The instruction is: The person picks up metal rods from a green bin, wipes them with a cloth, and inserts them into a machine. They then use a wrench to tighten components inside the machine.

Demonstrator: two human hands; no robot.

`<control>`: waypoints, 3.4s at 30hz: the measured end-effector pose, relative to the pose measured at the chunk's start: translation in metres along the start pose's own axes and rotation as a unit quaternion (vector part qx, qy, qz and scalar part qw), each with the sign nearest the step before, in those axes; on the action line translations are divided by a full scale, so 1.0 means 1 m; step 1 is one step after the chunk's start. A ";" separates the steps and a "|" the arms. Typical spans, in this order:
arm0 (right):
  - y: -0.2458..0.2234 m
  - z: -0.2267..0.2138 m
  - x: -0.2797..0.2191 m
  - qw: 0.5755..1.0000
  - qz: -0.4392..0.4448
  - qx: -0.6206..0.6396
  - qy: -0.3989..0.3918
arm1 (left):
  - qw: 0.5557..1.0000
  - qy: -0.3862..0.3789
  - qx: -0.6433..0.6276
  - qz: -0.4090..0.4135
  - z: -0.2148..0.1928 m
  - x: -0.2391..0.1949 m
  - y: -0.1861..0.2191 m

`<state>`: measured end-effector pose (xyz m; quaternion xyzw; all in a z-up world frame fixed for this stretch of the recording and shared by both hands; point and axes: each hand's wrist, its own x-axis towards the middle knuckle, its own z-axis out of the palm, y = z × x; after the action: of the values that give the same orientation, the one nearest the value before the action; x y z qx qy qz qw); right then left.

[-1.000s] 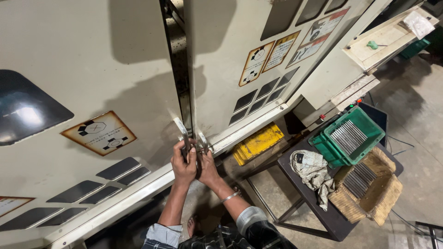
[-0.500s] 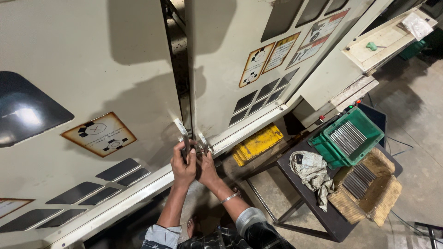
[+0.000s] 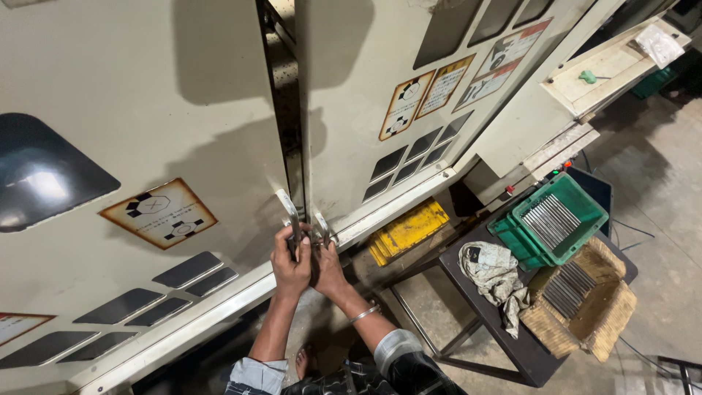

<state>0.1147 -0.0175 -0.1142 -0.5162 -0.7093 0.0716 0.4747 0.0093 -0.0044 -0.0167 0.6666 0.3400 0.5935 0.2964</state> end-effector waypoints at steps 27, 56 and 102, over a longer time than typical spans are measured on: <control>0.042 -0.029 0.000 0.974 -0.035 0.185 -0.127 | 0.987 0.134 -0.022 -0.086 0.029 -0.003 0.022; 0.069 -0.026 0.007 0.949 -0.270 0.100 -0.132 | 0.950 0.240 -0.156 -0.124 0.053 -0.006 0.020; 0.044 -0.026 0.013 0.947 -0.264 0.136 -0.122 | 0.945 0.288 -0.129 -0.082 0.077 0.000 0.017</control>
<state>0.1633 0.0033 -0.1184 -0.2277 -0.8564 0.1021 0.4520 0.0870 -0.0139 -0.0127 0.3929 0.3850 0.7728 0.3165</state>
